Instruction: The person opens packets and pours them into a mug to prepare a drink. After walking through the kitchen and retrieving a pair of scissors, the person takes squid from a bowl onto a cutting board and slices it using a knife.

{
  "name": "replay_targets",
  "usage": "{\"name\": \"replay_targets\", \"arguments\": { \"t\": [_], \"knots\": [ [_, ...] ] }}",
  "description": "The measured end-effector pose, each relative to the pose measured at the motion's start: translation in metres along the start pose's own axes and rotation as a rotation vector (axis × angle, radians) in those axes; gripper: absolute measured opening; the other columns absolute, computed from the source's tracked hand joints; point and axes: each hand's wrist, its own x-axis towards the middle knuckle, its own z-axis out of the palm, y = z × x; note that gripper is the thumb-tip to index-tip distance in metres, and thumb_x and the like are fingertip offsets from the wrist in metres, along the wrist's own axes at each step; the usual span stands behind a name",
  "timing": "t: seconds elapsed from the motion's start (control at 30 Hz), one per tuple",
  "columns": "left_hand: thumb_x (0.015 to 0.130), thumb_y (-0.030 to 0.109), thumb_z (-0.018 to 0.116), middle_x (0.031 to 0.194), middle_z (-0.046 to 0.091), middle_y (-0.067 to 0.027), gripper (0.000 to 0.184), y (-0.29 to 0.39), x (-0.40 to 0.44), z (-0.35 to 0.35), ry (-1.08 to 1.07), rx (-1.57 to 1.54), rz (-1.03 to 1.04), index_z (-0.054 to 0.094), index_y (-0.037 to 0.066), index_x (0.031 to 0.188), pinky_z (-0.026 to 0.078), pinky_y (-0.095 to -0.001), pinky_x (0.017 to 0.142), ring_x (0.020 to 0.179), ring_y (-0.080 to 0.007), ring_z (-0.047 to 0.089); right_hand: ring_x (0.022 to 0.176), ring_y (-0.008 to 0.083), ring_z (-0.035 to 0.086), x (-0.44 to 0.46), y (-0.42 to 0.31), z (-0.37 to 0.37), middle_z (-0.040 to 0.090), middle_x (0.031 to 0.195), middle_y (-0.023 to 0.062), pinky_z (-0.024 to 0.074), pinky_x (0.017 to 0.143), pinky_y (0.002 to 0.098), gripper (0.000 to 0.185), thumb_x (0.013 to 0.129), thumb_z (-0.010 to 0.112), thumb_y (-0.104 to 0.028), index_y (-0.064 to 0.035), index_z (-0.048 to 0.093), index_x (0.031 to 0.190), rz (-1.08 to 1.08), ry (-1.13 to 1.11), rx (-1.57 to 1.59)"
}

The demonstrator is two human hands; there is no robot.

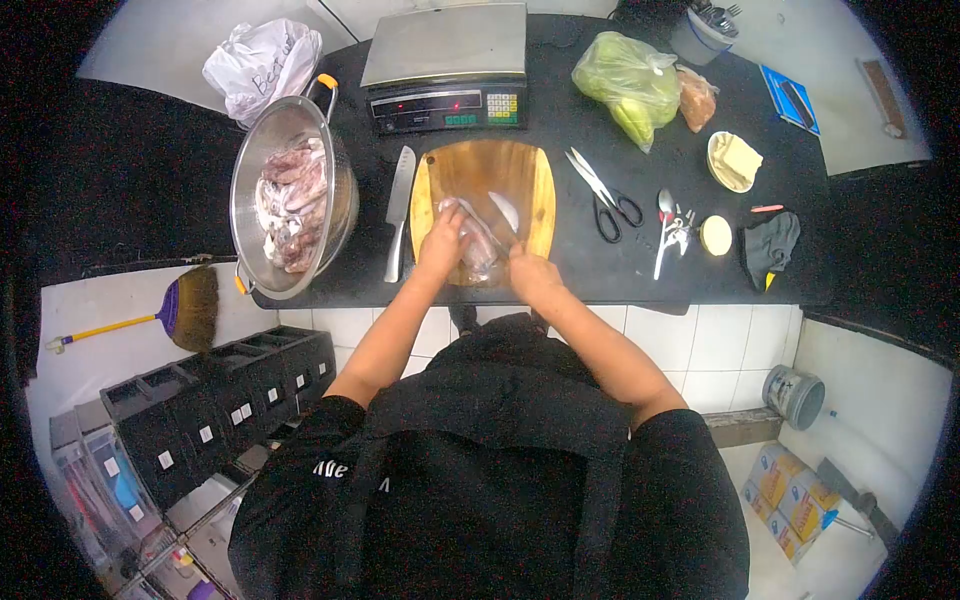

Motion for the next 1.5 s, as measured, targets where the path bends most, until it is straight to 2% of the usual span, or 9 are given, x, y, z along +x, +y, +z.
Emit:
{"name": "replay_targets", "arguments": {
  "t": [0.17, 0.23, 0.33, 0.6, 0.8, 0.87, 1.07, 1.3, 1.5],
  "knots": [
    [0.075, 0.012, 0.070, 0.132, 0.046, -0.0159, 0.045, -0.002, 0.000, -0.001, 0.016, 0.056, 0.036, 0.054, 0.004, 0.116, 0.046, -0.0412, 0.094, 0.114, -0.0349, 0.051, 0.091, 0.0441, 0.062, -0.025, 0.002, -0.005, 0.064, 0.092, 0.0294, 0.0489, 0.081, 0.0512, 0.031, 0.094, 0.041, -0.025, 0.0032, 0.048, 0.107, 0.024, -0.048, 0.040],
    [0.075, 0.013, 0.069, 0.132, 0.046, -0.0160, 0.045, -0.002, 0.001, -0.003, -0.010, 0.056, 0.039, 0.054, 0.005, 0.116, 0.046, -0.0414, 0.094, 0.114, -0.0352, 0.051, 0.092, 0.0408, 0.064, -0.035, 0.002, -0.007, 0.064, 0.094, 0.0280, 0.0501, 0.080, 0.0494, 0.025, 0.091, 0.039, -0.013, 0.0033, 0.050, 0.106, 0.036, -0.061, 0.046],
    [0.075, 0.015, 0.070, 0.132, 0.047, -0.0162, 0.043, -0.005, 0.002, -0.002, -0.031, 0.053, 0.038, 0.054, 0.005, 0.115, 0.046, -0.0416, 0.094, 0.114, -0.0355, 0.052, 0.090, 0.0411, 0.064, -0.050, 0.004, -0.013, 0.065, 0.091, 0.0275, 0.0500, 0.080, 0.0496, 0.023, 0.090, 0.039, -0.012, 0.0034, 0.051, 0.104, 0.088, -0.128, 0.074],
    [0.075, 0.018, 0.070, 0.131, 0.046, -0.0189, 0.045, -0.013, -0.001, -0.005, 0.008, 0.099, 0.115, 0.054, 0.002, 0.114, 0.045, -0.0416, 0.095, 0.114, -0.0353, 0.052, 0.085, 0.0464, 0.061, -0.097, 0.033, -0.014, 0.063, 0.083, 0.0293, 0.0479, 0.078, 0.0527, 0.029, 0.093, 0.047, -0.024, 0.0041, 0.048, 0.100, 0.086, -0.114, 0.111],
    [0.071, 0.019, 0.070, 0.116, 0.056, -0.0199, 0.031, -0.004, 0.014, -0.023, -0.050, 0.073, 0.095, 0.064, -0.001, 0.095, 0.043, -0.0398, 0.096, 0.109, -0.0344, 0.054, 0.086, 0.0447, 0.062, -0.093, 0.035, -0.028, 0.064, 0.085, 0.0279, 0.0485, 0.078, 0.0519, 0.031, 0.094, 0.046, -0.026, 0.0033, 0.049, 0.101, 0.115, 0.002, 0.100],
    [0.071, 0.017, 0.068, 0.105, 0.061, -0.0199, 0.023, 0.001, 0.023, -0.026, -0.097, 0.269, 0.107, 0.067, 0.000, 0.087, 0.044, -0.0395, 0.093, 0.100, -0.0345, 0.058, 0.087, 0.0440, 0.062, -0.091, 0.027, -0.029, 0.064, 0.086, 0.0276, 0.0485, 0.078, 0.0519, 0.031, 0.094, 0.046, -0.027, 0.0029, 0.049, 0.102, 0.136, 0.016, 0.093],
    [0.076, 0.019, 0.061, 0.095, 0.065, -0.0145, 0.017, -0.002, 0.033, -0.013, -0.061, 0.134, 0.273, 0.069, 0.006, 0.084, 0.045, -0.0419, 0.090, 0.095, -0.0332, 0.060, 0.089, 0.0425, 0.062, -0.072, 0.017, -0.017, 0.065, 0.088, 0.0262, 0.0488, 0.078, 0.0508, 0.032, 0.094, 0.045, -0.028, 0.0028, 0.051, 0.103, 0.013, 0.004, 0.065],
    [0.079, 0.020, 0.058, 0.091, 0.066, -0.0118, 0.017, -0.002, 0.039, -0.004, -0.073, 0.321, 0.217, 0.071, 0.009, 0.084, 0.045, -0.0429, 0.091, 0.095, -0.0303, 0.060, 0.088, 0.0430, 0.063, -0.079, 0.028, -0.041, 0.064, 0.087, 0.0273, 0.0490, 0.078, 0.0511, 0.032, 0.094, 0.046, -0.027, 0.0028, 0.051, 0.104, 0.141, 0.064, 0.064],
    [0.082, 0.020, 0.051, 0.100, 0.066, -0.0095, 0.025, 0.020, 0.045, -0.005, -0.164, 0.571, 0.047, 0.071, 0.010, 0.095, 0.033, -0.0542, 0.101, 0.105, -0.0271, 0.056, 0.089, 0.0450, 0.061, -0.088, 0.039, -0.049, 0.064, 0.088, 0.0283, 0.0473, 0.080, 0.0525, 0.032, 0.094, 0.047, -0.028, 0.0032, 0.052, 0.101, 0.066, -0.025, 0.057]
  ]
}}
